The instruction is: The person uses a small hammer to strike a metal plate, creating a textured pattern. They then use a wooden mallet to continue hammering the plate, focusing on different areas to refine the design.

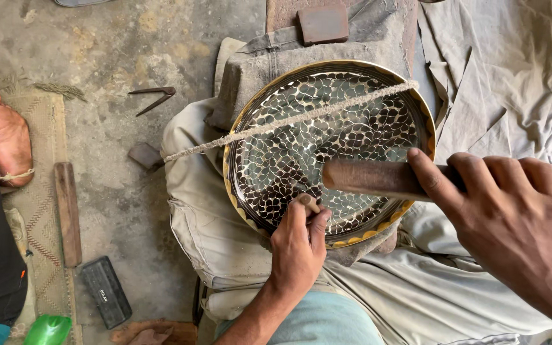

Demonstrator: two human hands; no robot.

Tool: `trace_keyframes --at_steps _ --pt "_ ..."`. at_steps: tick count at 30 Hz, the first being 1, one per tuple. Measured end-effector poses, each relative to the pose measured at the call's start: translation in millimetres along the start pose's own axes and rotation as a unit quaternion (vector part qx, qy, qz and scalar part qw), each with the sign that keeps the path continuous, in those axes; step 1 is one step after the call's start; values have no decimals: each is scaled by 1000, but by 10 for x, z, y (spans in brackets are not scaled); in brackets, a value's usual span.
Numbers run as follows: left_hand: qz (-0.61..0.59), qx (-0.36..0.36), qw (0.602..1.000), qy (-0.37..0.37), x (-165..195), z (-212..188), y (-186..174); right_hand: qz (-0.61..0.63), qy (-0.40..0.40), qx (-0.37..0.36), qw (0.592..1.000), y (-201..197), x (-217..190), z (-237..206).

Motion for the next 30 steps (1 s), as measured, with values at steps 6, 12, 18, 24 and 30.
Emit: trace_keyframes --at_steps 6,12,18,24,30 --pt "-5 8 1000 3 -5 5 17 314 93 -40 944 -101 74 87" --pt "32 -11 998 -59 -11 5 14 204 20 50 978 -187 27 185" --pt "8 -4 997 -72 6 -2 11 209 10 60 976 -255 60 240" --pt "2 -3 999 -44 31 15 -3 278 47 -20 959 -344 103 287" --pt "-2 0 1000 -13 3 -3 -2 341 52 59 937 -366 94 241"
Point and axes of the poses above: each hand's wrist, its own z-axis towards the middle knuckle, its own y-axis out of the palm, x = y × z, the point moved 1 cm from there along z, towards the middle knuckle, and after that the axes turned 13 degrees about -z, right-handed, at the moved point
